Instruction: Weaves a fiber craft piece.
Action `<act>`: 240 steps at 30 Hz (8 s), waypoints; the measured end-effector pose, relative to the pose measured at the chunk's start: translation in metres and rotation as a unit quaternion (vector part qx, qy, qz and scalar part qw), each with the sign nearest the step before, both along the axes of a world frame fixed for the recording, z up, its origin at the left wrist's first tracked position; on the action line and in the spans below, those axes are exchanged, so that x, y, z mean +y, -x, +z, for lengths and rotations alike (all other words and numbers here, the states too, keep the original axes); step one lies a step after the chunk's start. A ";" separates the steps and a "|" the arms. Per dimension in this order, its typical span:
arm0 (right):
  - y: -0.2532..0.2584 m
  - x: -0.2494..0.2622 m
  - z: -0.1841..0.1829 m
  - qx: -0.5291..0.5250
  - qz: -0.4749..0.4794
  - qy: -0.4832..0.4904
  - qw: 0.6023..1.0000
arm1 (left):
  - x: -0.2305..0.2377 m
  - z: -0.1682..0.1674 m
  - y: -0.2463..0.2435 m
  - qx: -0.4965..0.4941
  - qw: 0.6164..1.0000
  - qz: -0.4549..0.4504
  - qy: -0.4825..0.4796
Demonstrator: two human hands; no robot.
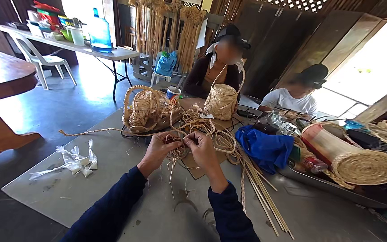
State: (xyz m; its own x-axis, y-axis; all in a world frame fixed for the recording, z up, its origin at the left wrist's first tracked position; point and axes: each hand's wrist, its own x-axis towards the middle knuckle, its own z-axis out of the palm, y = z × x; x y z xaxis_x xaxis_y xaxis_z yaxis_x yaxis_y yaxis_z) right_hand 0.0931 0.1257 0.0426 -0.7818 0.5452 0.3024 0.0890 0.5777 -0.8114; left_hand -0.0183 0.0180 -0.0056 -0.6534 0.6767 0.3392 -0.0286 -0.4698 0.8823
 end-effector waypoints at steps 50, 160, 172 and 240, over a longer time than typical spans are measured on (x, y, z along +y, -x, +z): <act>-0.002 0.005 -0.002 -0.013 0.023 -0.025 0.999 | 0.002 -0.006 0.000 0.027 0.999 -0.014 0.028; -0.085 0.001 -0.006 0.112 0.016 0.032 0.993 | -0.002 -0.001 0.001 0.150 0.966 -0.134 0.164; -0.073 -0.011 -0.008 0.008 -0.007 -0.155 0.988 | 0.000 0.000 -0.001 0.146 0.965 -0.117 0.186; -0.030 0.060 -0.040 -0.082 -0.078 0.177 0.978 | -0.009 -0.010 0.004 0.028 0.966 -0.249 0.064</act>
